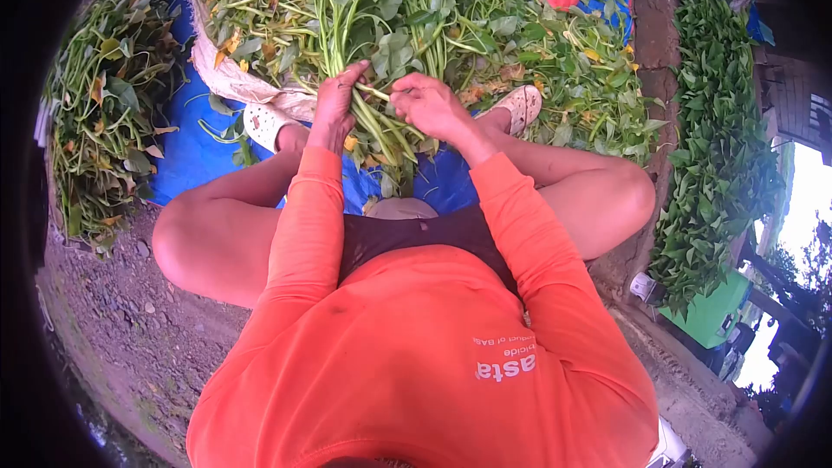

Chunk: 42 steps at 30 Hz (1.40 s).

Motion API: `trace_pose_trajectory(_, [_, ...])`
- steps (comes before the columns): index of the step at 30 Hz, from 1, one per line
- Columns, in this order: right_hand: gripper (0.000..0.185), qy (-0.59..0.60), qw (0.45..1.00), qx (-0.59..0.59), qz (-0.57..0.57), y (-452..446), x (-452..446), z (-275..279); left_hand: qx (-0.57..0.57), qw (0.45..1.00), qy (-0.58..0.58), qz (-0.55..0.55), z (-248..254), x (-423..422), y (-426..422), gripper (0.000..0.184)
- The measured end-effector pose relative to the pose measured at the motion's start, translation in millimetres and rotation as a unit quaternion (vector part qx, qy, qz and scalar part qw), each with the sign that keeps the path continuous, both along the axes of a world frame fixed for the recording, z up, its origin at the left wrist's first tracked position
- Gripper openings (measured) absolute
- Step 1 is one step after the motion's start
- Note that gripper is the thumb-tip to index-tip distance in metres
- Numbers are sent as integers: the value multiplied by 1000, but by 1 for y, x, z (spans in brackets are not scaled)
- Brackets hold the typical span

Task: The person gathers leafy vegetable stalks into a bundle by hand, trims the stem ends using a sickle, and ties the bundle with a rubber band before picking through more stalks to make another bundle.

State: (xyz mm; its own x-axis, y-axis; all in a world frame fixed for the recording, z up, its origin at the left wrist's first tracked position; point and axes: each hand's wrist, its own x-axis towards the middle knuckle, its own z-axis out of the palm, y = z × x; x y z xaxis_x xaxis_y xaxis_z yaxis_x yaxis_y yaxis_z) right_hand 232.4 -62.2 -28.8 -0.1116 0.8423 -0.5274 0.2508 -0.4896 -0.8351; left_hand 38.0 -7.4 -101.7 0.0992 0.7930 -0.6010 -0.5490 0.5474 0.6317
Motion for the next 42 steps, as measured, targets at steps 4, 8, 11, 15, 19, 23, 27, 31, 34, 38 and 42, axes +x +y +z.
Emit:
trace_pose_trajectory(4, [23,33,993,-110,2,-3,35,50,20,1000,-13,20,16,-4,16,22])
trace_pose_trajectory(8, [13,197,946,-190,-173,-8,40,61,34,999,-3,36,27,0,17,21])
trace_pose_trajectory(11, [11,158,954,-220,-130,-8,49,51,50,998,2,47,39,7,16,21])
trace_pose_trajectory(15, [16,-198,940,-42,276,-17,36,33,42,994,-40,91,47,6,20,23])
trace_pose_trajectory(19, [24,-111,922,-44,368,-27,82,5,54,993,-72,70,65,-14,26,20])
trace_pose_trajectory(23, [19,-575,771,235,142,-7,109,91,80,983,-163,37,66,-26,27,15])
trace_pose_trajectory(27, [20,-117,969,217,36,4,61,112,70,982,-174,-4,67,-17,26,17])
trace_pose_trajectory(31, [25,33,988,110,103,23,10,78,38,987,-148,-48,77,-6,20,19])
trace_pose_trajectory(34, [33,150,977,54,143,29,1,43,27,988,-141,-49,66,-5,18,18])
trace_pose_trajectory(38, [37,159,982,0,104,19,0,42,-18,992,-116,-49,70,-8,16,15])
trace_pose_trajectory(42, [36,80,991,48,92,20,-4,40,-3,988,-144,-49,61,-8,19,15])
